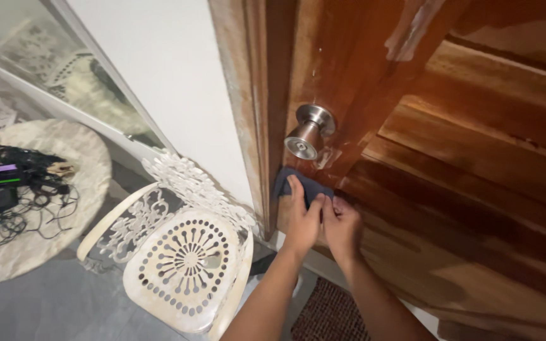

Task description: The person cleans a wooden door by spraying a cleaning solution and wiping the surface with a cloth. They repeatedly spray and wipe different sections of the door, including the handle area and edges.

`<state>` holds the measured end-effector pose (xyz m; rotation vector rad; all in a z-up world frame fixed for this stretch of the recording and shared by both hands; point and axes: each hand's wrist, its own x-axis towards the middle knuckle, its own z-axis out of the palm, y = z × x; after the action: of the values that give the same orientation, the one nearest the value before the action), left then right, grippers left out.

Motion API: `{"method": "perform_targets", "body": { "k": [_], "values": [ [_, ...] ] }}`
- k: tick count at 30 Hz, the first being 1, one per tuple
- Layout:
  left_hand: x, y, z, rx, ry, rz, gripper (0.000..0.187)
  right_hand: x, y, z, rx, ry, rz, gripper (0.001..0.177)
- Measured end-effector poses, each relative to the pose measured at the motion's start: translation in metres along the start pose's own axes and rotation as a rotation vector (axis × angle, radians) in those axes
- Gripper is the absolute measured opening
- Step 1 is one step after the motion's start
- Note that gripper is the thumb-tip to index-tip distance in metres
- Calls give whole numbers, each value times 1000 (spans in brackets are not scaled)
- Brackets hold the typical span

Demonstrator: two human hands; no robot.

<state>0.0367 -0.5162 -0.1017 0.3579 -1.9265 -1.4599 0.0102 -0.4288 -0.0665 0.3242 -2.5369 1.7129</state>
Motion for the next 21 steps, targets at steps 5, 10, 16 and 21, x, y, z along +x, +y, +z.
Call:
{"method": "perform_targets", "body": {
  "k": [5, 10, 16, 21],
  "values": [
    [-3, 25, -27, -223, -7, -388, 67, -14, -11, 6, 29, -152, -154, 15],
    [-46, 27, -93, 14, 79, -278, 42, -50, -3, 31, 155, -493, -220, 16],
    [-90, 4, -184, -12, 421, -533, 31, -94, 3, 99, 400, -942, 168, 24],
    [-107, -31, -271, -7, 561, -648, 31, -117, 24, 180, -264, -985, -151, 30]
  ]
}}
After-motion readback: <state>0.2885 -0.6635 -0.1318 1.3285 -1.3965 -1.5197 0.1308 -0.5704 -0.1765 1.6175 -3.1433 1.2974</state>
